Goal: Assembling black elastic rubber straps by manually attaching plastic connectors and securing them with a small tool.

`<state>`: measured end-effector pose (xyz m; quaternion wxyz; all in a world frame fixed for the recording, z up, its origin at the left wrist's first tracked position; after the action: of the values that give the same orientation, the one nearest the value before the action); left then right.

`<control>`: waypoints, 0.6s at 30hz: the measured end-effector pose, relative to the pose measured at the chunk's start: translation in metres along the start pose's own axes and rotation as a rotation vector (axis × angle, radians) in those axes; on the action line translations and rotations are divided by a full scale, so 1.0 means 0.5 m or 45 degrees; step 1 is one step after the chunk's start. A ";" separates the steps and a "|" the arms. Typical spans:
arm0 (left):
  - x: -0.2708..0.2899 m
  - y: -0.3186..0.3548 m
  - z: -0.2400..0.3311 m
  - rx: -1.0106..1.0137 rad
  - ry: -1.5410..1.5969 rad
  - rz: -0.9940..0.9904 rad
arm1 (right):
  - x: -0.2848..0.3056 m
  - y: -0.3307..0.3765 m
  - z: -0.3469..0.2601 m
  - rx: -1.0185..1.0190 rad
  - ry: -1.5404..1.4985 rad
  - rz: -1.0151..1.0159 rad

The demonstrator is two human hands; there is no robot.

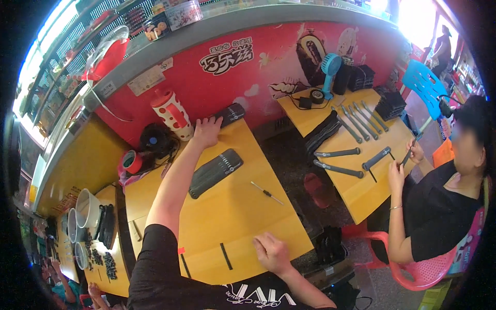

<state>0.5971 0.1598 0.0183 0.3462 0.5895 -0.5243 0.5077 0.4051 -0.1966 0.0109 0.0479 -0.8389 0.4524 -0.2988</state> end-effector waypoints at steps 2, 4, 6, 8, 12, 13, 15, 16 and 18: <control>-0.034 -0.030 -0.006 0.047 0.056 -0.194 | 0.000 -0.003 0.001 -0.049 -0.036 -0.004; -0.038 -0.052 -0.007 0.045 0.077 -0.122 | 0.000 -0.002 0.004 -0.070 -0.037 -0.017; -0.040 -0.078 0.000 0.014 0.041 -0.085 | 0.001 -0.002 0.010 -0.101 -0.034 -0.018; -0.048 -0.088 0.003 -0.021 0.078 -0.114 | 0.002 -0.010 0.005 -0.033 -0.079 0.009; -0.048 -0.077 -0.019 -0.030 0.013 -0.057 | 0.005 -0.015 0.002 -0.015 -0.083 0.042; -0.034 -0.074 -0.018 -0.028 -0.050 0.035 | 0.003 -0.015 0.003 -0.016 -0.083 0.026; -0.037 -0.083 -0.011 -0.012 -0.005 -0.048 | 0.005 -0.013 0.006 -0.024 -0.077 0.017; -0.046 -0.085 -0.012 0.021 0.032 -0.132 | 0.004 -0.011 0.008 -0.037 -0.068 -0.003; -0.046 -0.097 -0.014 0.036 0.054 -0.134 | 0.002 -0.009 0.011 -0.051 -0.060 -0.021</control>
<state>0.6439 0.1828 0.0041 0.3752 0.6101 -0.4779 0.5086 0.4119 -0.1958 0.0082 0.0395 -0.8502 0.4501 -0.2701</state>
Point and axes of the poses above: each hand's wrist, its own y-axis away from the middle knuckle, its own x-axis out of the back of the hand, z = x × y, the point moved 9 cm from there along -y, towards the middle knuckle, and after that the axes turned 1 degree about z, right-handed, at the moved point
